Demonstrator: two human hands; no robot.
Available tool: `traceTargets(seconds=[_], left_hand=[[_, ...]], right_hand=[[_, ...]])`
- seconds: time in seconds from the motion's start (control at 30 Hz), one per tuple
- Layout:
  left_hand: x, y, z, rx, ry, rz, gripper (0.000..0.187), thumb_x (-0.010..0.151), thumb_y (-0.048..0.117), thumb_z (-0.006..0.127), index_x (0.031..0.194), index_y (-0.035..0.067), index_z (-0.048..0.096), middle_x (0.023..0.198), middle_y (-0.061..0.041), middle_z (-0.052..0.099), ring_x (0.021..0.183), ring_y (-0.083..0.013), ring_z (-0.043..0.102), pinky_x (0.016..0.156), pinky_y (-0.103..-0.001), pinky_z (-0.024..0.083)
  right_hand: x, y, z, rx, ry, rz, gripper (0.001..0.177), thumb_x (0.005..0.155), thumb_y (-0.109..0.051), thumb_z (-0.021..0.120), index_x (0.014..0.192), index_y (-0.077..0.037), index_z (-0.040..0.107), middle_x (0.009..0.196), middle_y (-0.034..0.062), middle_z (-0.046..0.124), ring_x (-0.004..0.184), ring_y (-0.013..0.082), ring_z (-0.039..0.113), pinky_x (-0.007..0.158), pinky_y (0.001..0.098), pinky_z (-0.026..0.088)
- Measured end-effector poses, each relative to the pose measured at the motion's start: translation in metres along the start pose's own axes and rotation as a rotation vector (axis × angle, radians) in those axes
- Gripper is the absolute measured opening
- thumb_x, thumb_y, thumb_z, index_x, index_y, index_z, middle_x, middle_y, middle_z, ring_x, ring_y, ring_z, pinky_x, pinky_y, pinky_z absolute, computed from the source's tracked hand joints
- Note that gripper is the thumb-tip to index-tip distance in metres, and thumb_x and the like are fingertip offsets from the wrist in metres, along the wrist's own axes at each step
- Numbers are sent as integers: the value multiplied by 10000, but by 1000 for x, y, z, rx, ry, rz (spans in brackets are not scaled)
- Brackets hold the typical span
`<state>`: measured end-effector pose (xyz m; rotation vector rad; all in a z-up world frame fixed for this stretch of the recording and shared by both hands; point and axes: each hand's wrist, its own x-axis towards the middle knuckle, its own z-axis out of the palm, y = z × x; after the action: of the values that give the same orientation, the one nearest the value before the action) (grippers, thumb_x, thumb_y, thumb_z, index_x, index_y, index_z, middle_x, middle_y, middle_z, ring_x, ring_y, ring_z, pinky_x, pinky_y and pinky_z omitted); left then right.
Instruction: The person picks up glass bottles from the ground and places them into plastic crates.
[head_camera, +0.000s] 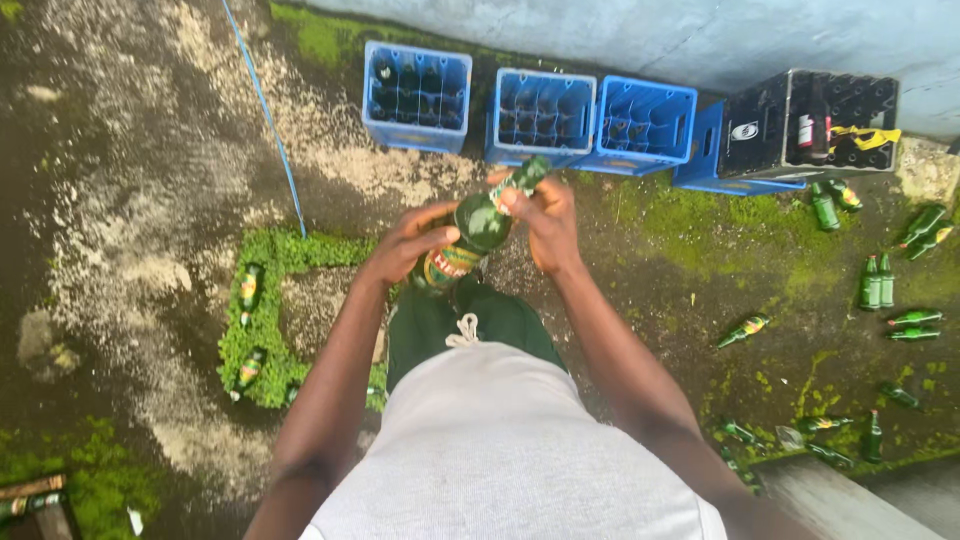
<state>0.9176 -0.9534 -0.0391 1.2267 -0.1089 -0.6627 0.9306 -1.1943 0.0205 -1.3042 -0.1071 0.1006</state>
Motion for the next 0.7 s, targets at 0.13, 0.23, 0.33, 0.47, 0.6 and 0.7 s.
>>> traceTargets(seconds=[0.13, 0.23, 0.33, 0.47, 0.6, 0.7], left_hand=[[17, 11, 1, -39, 42, 42, 619, 924, 296, 717, 1443, 0, 559, 1359, -139, 656, 1248, -217, 632, 1075, -349, 519], [20, 19, -4, -73, 95, 21, 594, 938, 287, 709, 1435, -6, 564, 1348, -129, 652, 1216, -199, 639, 1041, -347, 527], [29, 30, -15, -33, 128, 53, 548, 975, 240, 687, 1447, -9, 563, 1369, -124, 663, 1263, -185, 628, 1099, -332, 494], [43, 42, -41, -13, 120, 94, 496, 1005, 207, 689, 1433, -19, 579, 1347, -118, 669, 1235, -174, 631, 1076, -333, 513], [65, 55, -74, 43, 102, 91, 477, 1014, 213, 694, 1417, -20, 593, 1333, -110, 682, 1212, -163, 640, 1060, -321, 517], [86, 77, -106, 121, 66, 101, 470, 1015, 221, 693, 1411, -14, 600, 1338, -104, 682, 1219, -159, 638, 1059, -316, 515]], right_hand=[[29, -5, -4, -23, 0, 103, 335, 937, -276, 764, 1136, -7, 749, 1012, 51, 738, 892, 113, 674, 753, 252, 527], [44, 1, -3, -29, 3, 113, 327, 943, -274, 763, 1131, -7, 755, 990, 32, 732, 876, 92, 657, 730, 235, 496], [62, 11, 1, -41, 21, 141, 319, 949, -273, 762, 1126, -7, 760, 929, 17, 720, 834, 79, 639, 701, 233, 479], [83, 23, 10, -26, 51, 153, 317, 959, -263, 761, 1140, -2, 754, 942, 16, 726, 847, 76, 648, 728, 231, 490], [114, 32, 23, -62, 124, 121, 305, 966, -253, 745, 1144, -6, 753, 923, 13, 727, 810, 67, 648, 692, 222, 495], [138, 36, 38, -46, 180, 122, 293, 956, -217, 748, 1147, 5, 747, 939, 20, 729, 804, 66, 643, 687, 224, 500]])
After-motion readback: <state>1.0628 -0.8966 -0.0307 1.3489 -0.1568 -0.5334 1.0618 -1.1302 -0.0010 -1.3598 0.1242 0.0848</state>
